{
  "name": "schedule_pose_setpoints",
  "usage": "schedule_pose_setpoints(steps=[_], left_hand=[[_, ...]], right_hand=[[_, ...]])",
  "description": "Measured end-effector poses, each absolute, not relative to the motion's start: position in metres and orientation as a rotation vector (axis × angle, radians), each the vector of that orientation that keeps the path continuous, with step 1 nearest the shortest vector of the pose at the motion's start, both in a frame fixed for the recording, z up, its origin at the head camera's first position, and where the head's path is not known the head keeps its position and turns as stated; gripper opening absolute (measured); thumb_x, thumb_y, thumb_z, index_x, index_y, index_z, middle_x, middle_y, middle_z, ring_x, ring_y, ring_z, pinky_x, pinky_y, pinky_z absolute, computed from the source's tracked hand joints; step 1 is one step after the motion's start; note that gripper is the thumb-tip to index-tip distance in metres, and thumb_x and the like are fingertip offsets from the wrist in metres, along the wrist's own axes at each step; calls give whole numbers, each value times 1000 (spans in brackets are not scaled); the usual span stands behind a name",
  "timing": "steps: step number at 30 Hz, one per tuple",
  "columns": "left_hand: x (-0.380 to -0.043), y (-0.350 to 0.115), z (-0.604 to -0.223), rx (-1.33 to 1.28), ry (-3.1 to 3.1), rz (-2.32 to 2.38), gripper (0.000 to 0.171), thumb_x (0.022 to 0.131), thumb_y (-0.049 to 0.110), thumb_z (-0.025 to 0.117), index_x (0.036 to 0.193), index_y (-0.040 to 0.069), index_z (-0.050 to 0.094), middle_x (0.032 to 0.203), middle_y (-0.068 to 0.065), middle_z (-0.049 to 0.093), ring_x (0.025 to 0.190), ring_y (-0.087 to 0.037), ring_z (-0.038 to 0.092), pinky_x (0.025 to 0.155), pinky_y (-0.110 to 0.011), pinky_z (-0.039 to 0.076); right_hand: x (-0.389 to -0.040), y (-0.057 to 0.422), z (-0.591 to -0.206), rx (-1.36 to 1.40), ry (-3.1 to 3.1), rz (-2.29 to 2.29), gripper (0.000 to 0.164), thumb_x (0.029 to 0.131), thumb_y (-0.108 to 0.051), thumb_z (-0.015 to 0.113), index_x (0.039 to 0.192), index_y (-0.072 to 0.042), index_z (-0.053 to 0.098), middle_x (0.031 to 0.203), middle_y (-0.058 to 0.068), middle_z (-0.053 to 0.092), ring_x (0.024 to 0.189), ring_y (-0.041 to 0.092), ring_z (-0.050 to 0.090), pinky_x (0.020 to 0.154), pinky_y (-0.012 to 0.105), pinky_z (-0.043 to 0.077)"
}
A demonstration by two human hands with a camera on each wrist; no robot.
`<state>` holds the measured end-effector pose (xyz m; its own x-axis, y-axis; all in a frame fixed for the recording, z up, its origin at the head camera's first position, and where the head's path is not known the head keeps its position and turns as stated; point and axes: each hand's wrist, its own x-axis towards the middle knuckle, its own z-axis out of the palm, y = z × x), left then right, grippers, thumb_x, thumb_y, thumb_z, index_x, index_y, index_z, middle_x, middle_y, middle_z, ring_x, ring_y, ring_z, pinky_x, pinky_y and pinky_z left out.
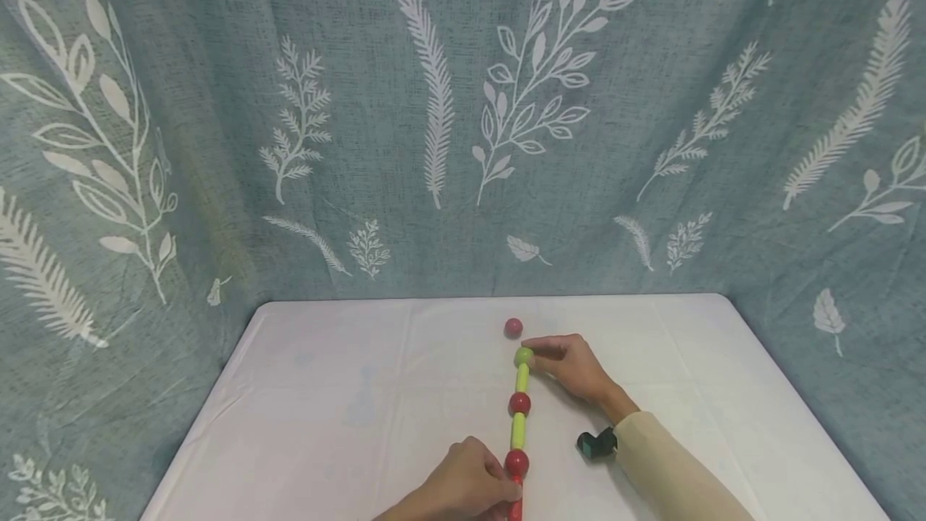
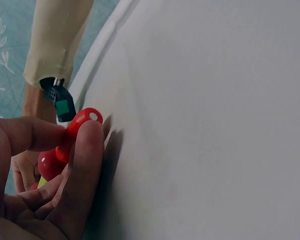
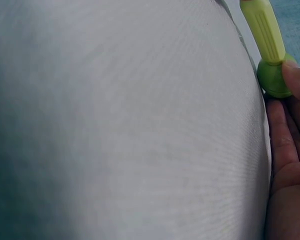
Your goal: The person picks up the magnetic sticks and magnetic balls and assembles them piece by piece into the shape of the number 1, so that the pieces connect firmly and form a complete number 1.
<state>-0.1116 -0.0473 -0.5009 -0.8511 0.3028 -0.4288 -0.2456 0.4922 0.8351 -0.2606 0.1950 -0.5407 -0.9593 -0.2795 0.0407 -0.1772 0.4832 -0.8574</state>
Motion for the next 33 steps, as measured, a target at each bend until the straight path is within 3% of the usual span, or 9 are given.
schedule_pose_setpoints(steps=[9, 19, 28, 33], left_hand=[[-114, -47, -503, 66, 2188, 1384, 18, 88, 8, 85, 77, 5, 71, 63, -7, 73, 54, -11, 69, 56, -24, 61], [-111, -44, -501, 88, 2297, 1299, 22, 86, 15, 86, 72, 10, 71, 62, -4, 69, 54, -9, 61, 54, -22, 54], [-108, -48, -504, 93, 2250, 1391, 16, 88, 11, 83, 81, 5, 69, 67, -6, 71, 57, -13, 70, 58, -28, 63], [-109, -48, -506, 101, 2226, 1402, 16, 87, 9, 82, 77, 6, 71, 63, -6, 72, 55, -13, 70, 56, -25, 62]], right_hand=[[-261, 195, -540, -406, 2619, -1500, 30, 100, -20, 81, 130, -19, 81, 132, 1, 80, 138, 31, 68, 118, 55, 51], [-260, 196, -542, -383, 2626, -1488, 30, 100, -19, 81, 130, -19, 81, 132, 1, 80, 139, 31, 67, 118, 54, 52], [-260, 196, -542, -406, 2611, -1512, 30, 100, -19, 81, 130, -18, 81, 134, 2, 79, 140, 33, 66, 120, 56, 50], [-260, 196, -544, -418, 2614, -1512, 29, 101, -19, 80, 130, -18, 81, 133, 2, 80, 140, 33, 66, 119, 57, 50]])
